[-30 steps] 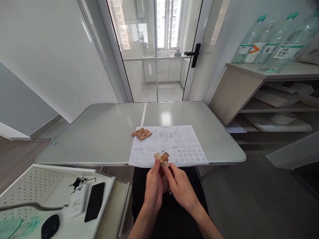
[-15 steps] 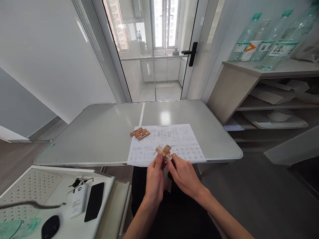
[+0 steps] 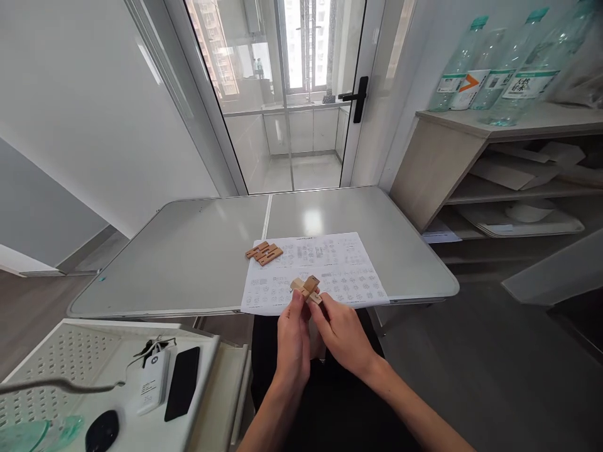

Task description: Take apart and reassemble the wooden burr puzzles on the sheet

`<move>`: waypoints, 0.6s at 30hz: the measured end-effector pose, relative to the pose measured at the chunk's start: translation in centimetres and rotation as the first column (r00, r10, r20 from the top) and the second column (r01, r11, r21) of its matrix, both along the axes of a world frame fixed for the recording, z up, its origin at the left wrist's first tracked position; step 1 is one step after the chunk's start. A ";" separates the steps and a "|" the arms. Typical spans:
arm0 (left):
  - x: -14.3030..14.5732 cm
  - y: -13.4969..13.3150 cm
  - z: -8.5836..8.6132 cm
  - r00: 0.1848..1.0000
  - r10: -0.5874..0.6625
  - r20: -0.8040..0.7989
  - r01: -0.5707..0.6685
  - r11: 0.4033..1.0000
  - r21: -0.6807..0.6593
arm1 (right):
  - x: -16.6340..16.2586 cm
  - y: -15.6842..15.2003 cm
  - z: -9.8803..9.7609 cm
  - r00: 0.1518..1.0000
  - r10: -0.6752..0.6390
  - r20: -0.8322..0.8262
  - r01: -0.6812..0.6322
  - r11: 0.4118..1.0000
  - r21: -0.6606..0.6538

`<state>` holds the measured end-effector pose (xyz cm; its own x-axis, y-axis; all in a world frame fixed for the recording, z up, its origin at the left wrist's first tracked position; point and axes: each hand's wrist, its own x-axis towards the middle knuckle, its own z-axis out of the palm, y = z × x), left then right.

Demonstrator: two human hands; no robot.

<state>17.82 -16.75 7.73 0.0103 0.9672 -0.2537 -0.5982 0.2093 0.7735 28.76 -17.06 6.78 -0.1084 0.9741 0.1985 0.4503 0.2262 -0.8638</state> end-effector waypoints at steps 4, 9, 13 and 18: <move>0.1 0.2 0.0 0.999 -0.013 -0.050 0.012 1.000 -0.006 | 0.7 0.6 -0.5 0.967 -0.026 0.253 -0.007 0.992 0.126; 0.1 0.4 0.1 0.988 -0.031 -0.150 0.035 0.999 0.025 | 1.8 1.6 -1.3 0.848 -0.097 0.521 -0.082 0.948 0.309; 0.4 0.6 0.0 0.984 -0.025 -0.177 0.030 0.999 0.030 | 2.6 2.6 -1.7 0.755 -0.144 0.640 -0.152 0.910 0.385; 0.7 1.4 -0.1 0.998 -0.016 -0.059 0.012 0.998 -0.069 | 2.7 3.3 -1.2 0.667 -0.138 0.732 -0.195 0.916 0.350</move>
<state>18.54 -15.30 7.67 0.0071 0.9475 -0.3198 -0.5484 0.2711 0.7910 31.46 -13.79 5.56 -0.4049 0.8327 0.3776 0.8773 0.4702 -0.0961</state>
